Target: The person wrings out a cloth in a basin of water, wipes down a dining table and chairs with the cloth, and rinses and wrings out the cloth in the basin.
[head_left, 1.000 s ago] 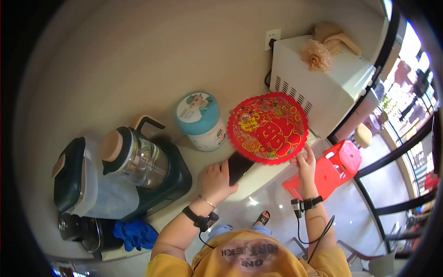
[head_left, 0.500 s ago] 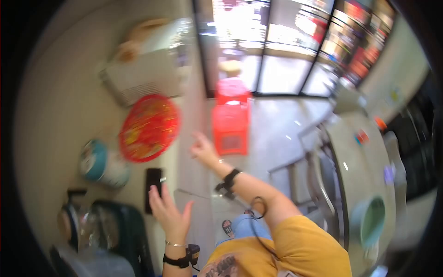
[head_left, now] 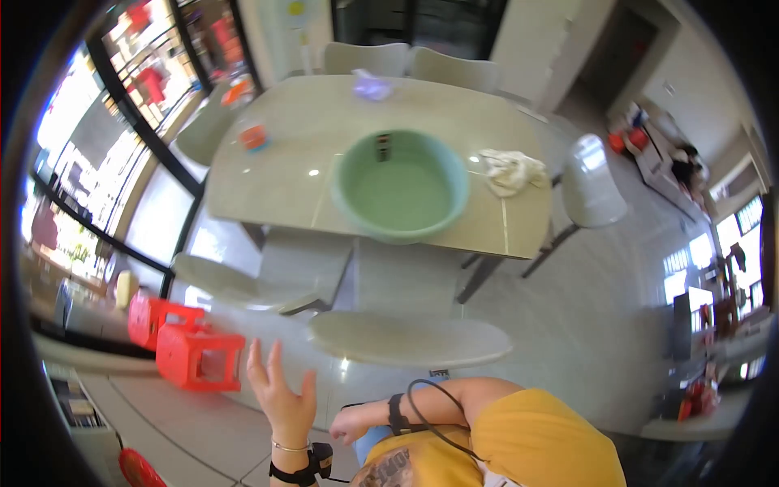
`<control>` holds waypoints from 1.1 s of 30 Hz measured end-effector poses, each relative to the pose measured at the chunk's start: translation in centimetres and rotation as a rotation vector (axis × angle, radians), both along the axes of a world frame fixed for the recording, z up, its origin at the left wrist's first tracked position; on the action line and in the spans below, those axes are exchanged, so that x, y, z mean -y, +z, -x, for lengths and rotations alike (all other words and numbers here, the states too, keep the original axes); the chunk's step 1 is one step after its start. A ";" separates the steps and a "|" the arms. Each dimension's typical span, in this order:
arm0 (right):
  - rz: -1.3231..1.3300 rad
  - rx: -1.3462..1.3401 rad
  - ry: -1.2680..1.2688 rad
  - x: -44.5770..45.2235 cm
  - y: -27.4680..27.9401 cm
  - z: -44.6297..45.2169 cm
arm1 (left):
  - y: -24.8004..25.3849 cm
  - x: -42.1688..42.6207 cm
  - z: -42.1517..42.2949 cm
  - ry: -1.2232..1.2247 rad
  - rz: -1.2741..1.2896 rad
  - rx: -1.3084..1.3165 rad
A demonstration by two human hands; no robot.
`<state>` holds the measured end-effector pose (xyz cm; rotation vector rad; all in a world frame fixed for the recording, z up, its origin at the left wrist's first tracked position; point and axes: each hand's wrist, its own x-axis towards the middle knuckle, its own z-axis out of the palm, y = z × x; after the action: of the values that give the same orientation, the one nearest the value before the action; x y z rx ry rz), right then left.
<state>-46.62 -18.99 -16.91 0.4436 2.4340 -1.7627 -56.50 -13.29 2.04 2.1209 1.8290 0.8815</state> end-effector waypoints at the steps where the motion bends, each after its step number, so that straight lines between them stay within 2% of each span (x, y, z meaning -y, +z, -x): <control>1: -0.020 0.031 -0.021 0.8 1.3 -5.3 | 0.7 0.2 -5.3 -0.104 0.005 -0.042; 5: 0.038 0.108 0.026 2.8 -0.4 -17.2 | 1.8 -3.7 -17.9 -0.485 0.062 -0.083; 8: 0.172 0.159 -0.033 5.3 -2.5 -25.1 | 2.3 -6.2 -25.0 -0.763 0.150 -0.141; 10: 0.256 0.111 -0.276 6.8 -4.4 -31.8 | 0.9 -8.5 -29.2 -0.962 0.193 -0.104; 11: 0.188 0.185 -0.371 6.9 -3.1 -35.7 | 0.3 -9.6 -31.1 -1.026 0.202 -0.096; 12: 0.158 0.262 -0.458 8.0 -7.0 -39.1 | -0.5 -10.7 -33.2 -1.096 0.204 -0.088; 13: 0.017 0.320 -0.507 8.1 -6.0 -43.1 | -1.4 -11.5 -35.0 -1.169 0.209 -0.076; 14: 0.050 0.567 -0.804 9.3 -4.2 -46.9 | -2.5 -12.0 -36.8 -1.175 0.223 -0.093; 15: 0.024 0.640 -0.887 9.9 -3.3 -50.3 | -3.7 -12.5 -39.0 -1.180 0.228 -0.107; 17: 0.155 0.487 -1.281 13.5 -4.1 -57.2 | -4.6 -13.2 -44.2 -1.111 0.303 -0.147; 19: 0.157 0.474 -1.573 17.9 -4.8 -62.1 | -4.9 -13.9 -49.5 -0.987 0.444 -0.222; 22: 0.374 0.578 -1.754 22.9 -3.2 -67.9 | -13.4 -20.0 -59.4 -0.822 0.235 -0.399; 23: 0.455 0.644 -1.816 24.8 -3.5 -69.3 | -9.0 -21.4 -61.5 -0.718 0.305 -0.266; 24: 0.539 0.707 -1.889 26.5 -3.5 -71.2 | -9.5 -24.2 -63.7 -0.693 0.144 -0.204; 25: 0.511 0.740 -1.843 28.1 -3.8 -72.9 | -10.0 -26.5 -65.7 -0.534 0.054 -0.170; 27: 0.478 0.812 -1.743 31.0 -4.3 -77.4 | -9.7 -30.7 -68.1 -0.277 0.168 -0.168; 28: 0.444 0.837 -1.820 32.6 -3.6 -80.1 | -9.5 -32.7 -69.3 -0.150 0.227 -0.164; 29: 0.417 0.855 -1.881 33.8 -2.6 -82.2 | -11.2 -35.3 -69.5 -0.121 0.267 -0.287; 30: 0.393 0.869 -1.921 34.3 -1.8 -84.1 | -15.8 -39.5 -68.3 -0.219 0.363 -0.336; 31: 0.488 0.788 -2.080 34.9 -0.5 -86.5 | -20.2 -43.5 -67.1 -0.321 0.459 -0.379; 32: 0.588 0.756 -2.213 34.3 2.3 -88.2 | -20.6 -43.5 -66.1 -0.305 0.621 -0.176; 33: 0.592 0.778 -2.228 34.4 3.3 -90.3 | -20.6 -42.3 -66.4 -0.249 0.553 -0.262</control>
<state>43.69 -53.44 -13.61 3.2717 0.0171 -1.3976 9.91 29.01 -18.61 2.0863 1.6147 0.0255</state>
